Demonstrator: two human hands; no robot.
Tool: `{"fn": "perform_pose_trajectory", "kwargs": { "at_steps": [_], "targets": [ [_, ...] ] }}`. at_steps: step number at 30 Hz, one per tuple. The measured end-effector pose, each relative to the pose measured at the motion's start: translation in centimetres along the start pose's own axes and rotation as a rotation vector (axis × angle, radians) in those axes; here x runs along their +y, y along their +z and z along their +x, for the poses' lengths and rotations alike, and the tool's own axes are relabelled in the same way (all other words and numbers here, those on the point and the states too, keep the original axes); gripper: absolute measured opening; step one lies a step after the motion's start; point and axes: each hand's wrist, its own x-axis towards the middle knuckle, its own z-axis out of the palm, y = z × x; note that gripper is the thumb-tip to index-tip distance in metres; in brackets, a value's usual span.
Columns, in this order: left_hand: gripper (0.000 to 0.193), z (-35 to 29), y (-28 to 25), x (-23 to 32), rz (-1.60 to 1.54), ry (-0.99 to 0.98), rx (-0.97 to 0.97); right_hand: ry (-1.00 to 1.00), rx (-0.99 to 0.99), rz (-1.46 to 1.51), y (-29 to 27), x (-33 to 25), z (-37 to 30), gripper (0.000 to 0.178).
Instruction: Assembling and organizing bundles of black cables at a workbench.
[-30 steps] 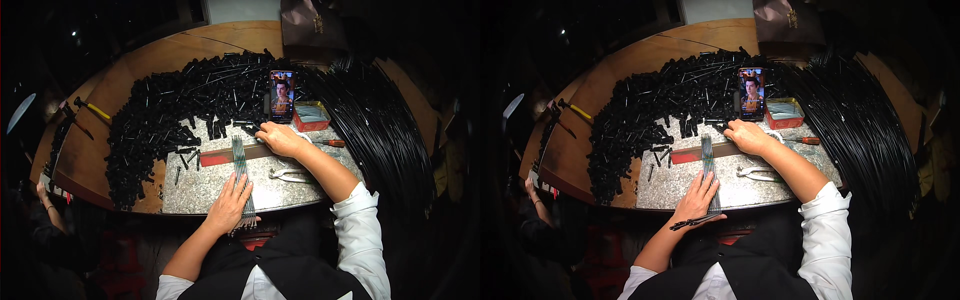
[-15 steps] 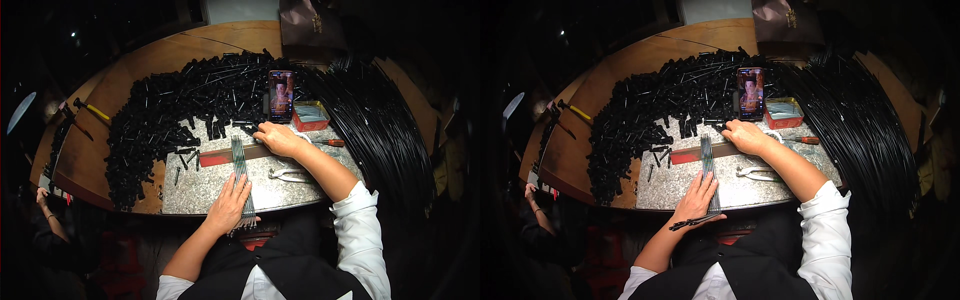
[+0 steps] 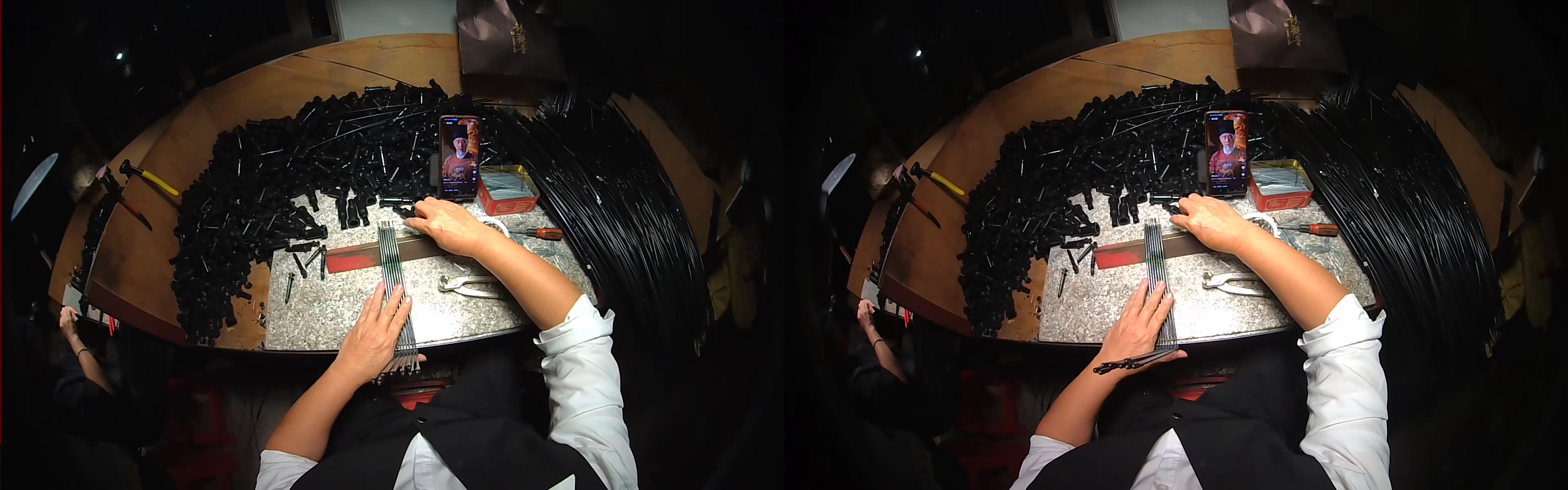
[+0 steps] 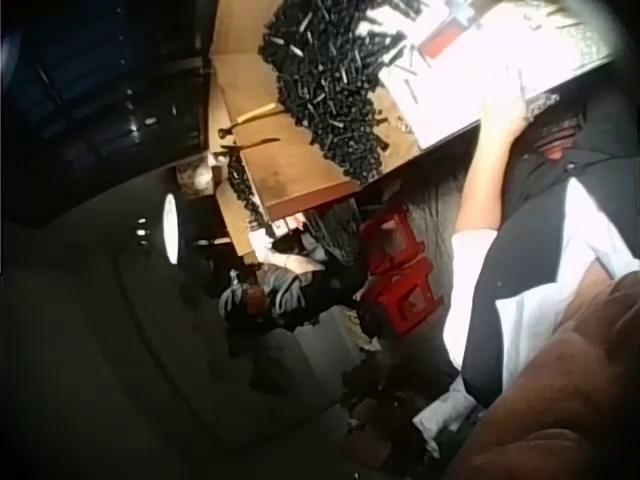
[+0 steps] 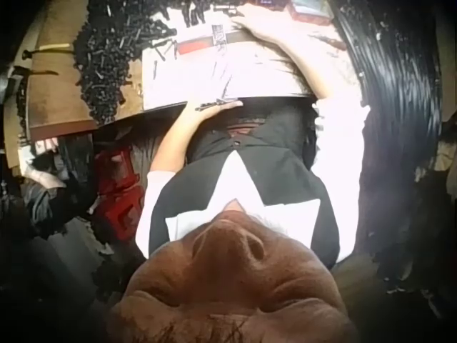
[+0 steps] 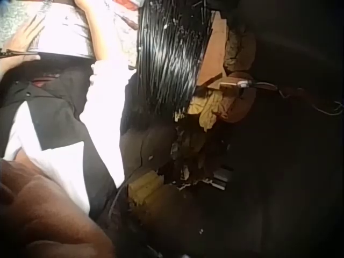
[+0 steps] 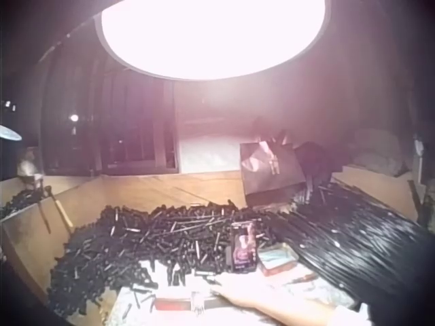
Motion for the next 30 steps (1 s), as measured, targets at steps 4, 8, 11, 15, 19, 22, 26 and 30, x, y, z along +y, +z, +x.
{"fn": "perform_pose_trajectory", "kwargs": {
  "at_steps": [4,8,11,15,19,22,26,30],
  "targets": [
    [0.094,0.0,0.0,0.0,0.012,0.000,0.000,-0.020,0.014,-0.031,-0.5,-0.2,0.4,0.025],
    [0.094,0.0,-0.1,0.0,0.017,-0.003,-0.004,-0.011,0.003,-0.033,-0.3,-0.3,0.6,0.025],
    [0.094,0.0,-0.2,0.0,0.004,-0.001,-0.004,-0.006,0.014,-0.003,0.0,-0.3,0.6,0.026],
    [0.094,-0.1,0.0,-0.1,0.017,-0.001,0.011,0.013,-0.004,0.028,0.0,-0.5,0.9,0.029],
    [0.094,-0.1,-0.1,0.0,0.008,-0.004,0.005,0.036,-0.039,0.051,0.0,-1.0,1.2,0.036],
    [0.094,-0.1,0.0,0.0,0.007,-0.001,0.005,0.038,0.009,0.103,0.7,-1.2,1.4,0.033],
    [0.091,0.1,-0.3,0.2,0.000,0.007,-0.016,0.039,0.137,0.159,1.2,-1.4,1.3,0.026],
    [0.090,0.0,-0.2,0.0,-0.043,-0.010,0.006,0.100,0.195,0.082,-0.7,-0.2,0.4,0.019]
  ]
}}
